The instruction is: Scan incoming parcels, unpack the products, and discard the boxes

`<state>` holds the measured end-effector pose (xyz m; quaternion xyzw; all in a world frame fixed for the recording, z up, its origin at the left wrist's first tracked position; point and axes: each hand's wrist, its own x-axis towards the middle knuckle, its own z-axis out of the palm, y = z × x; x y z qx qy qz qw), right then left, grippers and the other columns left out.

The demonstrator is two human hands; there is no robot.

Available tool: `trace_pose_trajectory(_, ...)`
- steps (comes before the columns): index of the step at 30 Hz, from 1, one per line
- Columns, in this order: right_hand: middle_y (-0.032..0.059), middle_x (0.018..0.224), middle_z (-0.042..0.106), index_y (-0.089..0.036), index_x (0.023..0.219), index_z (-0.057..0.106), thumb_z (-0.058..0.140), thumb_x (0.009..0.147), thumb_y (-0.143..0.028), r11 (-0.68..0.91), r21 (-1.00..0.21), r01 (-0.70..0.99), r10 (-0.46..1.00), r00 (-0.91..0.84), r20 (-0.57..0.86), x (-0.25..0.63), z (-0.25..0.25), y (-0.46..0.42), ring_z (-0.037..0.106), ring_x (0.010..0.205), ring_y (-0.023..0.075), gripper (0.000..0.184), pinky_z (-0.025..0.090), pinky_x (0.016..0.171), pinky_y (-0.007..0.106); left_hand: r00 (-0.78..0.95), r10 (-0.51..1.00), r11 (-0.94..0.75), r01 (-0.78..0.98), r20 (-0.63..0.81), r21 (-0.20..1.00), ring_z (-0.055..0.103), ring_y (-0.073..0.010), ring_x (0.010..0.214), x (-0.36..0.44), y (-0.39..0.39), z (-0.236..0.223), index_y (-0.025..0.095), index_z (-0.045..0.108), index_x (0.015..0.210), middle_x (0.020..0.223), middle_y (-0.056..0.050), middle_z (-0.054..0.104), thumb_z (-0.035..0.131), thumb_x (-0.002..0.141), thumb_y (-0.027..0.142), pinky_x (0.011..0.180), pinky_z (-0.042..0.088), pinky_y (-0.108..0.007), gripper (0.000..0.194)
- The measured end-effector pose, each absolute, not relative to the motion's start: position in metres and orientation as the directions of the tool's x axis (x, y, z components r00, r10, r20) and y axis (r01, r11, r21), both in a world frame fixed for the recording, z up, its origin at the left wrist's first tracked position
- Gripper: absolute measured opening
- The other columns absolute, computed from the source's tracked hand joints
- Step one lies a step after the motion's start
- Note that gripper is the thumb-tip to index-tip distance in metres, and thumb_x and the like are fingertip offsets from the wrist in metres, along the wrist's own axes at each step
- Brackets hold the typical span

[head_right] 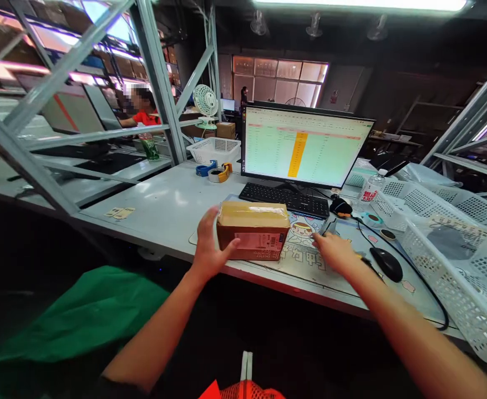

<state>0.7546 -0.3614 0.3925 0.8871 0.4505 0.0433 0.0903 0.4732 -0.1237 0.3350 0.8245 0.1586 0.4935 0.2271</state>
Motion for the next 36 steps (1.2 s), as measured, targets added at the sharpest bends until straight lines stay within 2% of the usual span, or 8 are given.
trace_pose_trajectory(3,0.0223,0.124,0.072,-0.020,0.151,0.064,0.042,0.111,-0.030,-0.570,0.155,0.807,0.818,0.574,0.021,0.740,0.348,-0.349,0.071,0.115,0.0348,0.047,0.054,0.086,0.040,0.543,0.304,-0.951,0.118,0.783,0.287,0.045,-0.0368,0.155,0.494,-0.164,0.365,0.025,0.054,0.158,0.161,-0.014,0.058,0.069,0.101,0.051,0.131,0.026,-0.055,0.065)
trace_pose_trajectory(6,0.0251,0.130,0.070,-0.014,0.148,0.066,0.045,0.108,-0.030,-0.549,0.042,0.835,0.835,0.546,0.060,0.742,0.331,-0.338,0.068,0.121,0.0363,0.048,0.054,0.097,0.045,0.575,0.346,-0.938,0.210,0.741,0.275,0.061,-0.0362,0.134,0.521,-0.173,0.375,0.020,0.070,0.139,0.141,-0.015,0.073,0.064,0.105,0.052,0.117,0.035,-0.053,0.048)
trace_pose_trajectory(12,0.0150,0.128,0.074,-0.018,0.145,0.066,0.051,0.106,-0.046,-0.175,-0.571,0.802,0.785,0.464,0.411,0.761,0.389,-0.296,0.070,0.110,0.0272,0.050,0.057,0.098,0.044,0.531,0.386,-0.923,0.228,0.755,0.311,0.068,-0.0314,0.110,0.542,-0.152,0.365,0.023,0.079,0.113,0.115,-0.009,0.082,0.061,0.105,0.059,0.100,0.035,-0.049,0.040)
trace_pose_trajectory(14,0.0139,0.131,0.072,-0.021,0.139,0.072,0.060,0.102,-0.051,-0.084,-0.525,0.847,0.826,0.354,0.439,0.754,0.416,-0.271,0.068,0.116,0.0278,0.049,0.055,0.100,0.045,0.521,0.378,-0.925,0.239,0.765,0.295,0.068,-0.0307,0.108,0.541,-0.151,0.364,0.023,0.079,0.110,0.112,-0.009,0.082,0.062,0.105,0.057,0.098,0.034,-0.049,0.038)
trace_pose_trajectory(18,0.0136,0.122,0.074,-0.021,0.127,0.080,0.076,0.096,-0.051,-0.162,-0.163,0.973,0.938,0.203,0.281,0.728,0.452,-0.233,0.064,0.118,0.0319,0.043,0.050,0.104,0.046,0.478,0.334,-0.937,0.257,0.812,0.235,0.069,-0.0277,0.104,0.537,-0.155,0.360,0.023,0.077,0.108,0.109,-0.006,0.083,0.064,0.106,0.049,0.097,0.032,-0.047,0.029)
trace_pose_trajectory(25,0.0183,0.113,0.078,-0.014,0.132,0.072,0.045,0.114,-0.046,-0.143,0.322,0.936,0.988,0.118,0.097,0.699,0.473,-0.234,0.071,0.111,0.0340,0.046,0.048,0.085,0.038,0.410,0.249,-0.953,0.267,0.877,0.146,0.071,-0.0240,0.099,0.538,-0.153,0.359,0.023,0.075,0.105,0.104,-0.003,0.083,0.066,0.107,0.043,0.094,0.033,-0.045,0.022)
trace_pose_trajectory(31,0.0200,0.124,0.077,-0.017,0.141,0.067,0.032,0.116,-0.044,-0.370,0.148,0.917,0.915,0.332,0.229,0.724,0.474,-0.197,0.072,0.113,0.0348,0.051,0.047,0.088,0.038,0.496,0.317,-0.940,0.278,0.809,0.197,0.070,-0.0253,0.109,0.527,-0.165,0.357,0.025,0.076,0.110,0.112,-0.005,0.083,0.065,0.107,0.043,0.097,0.034,-0.046,0.021)
trace_pose_trajectory(36,0.0168,0.129,0.078,-0.017,0.119,0.082,0.044,0.114,-0.046,-0.403,-0.070,0.913,0.913,0.406,0.042,0.746,0.454,-0.157,0.073,0.113,0.0290,0.048,0.047,0.086,0.031,0.711,0.327,-0.941,0.303,0.623,0.148,0.067,-0.0281,0.117,0.514,-0.161,0.391,0.023,0.076,0.122,0.123,-0.008,0.079,0.057,0.111,0.043,0.100,0.040,-0.046,0.030)
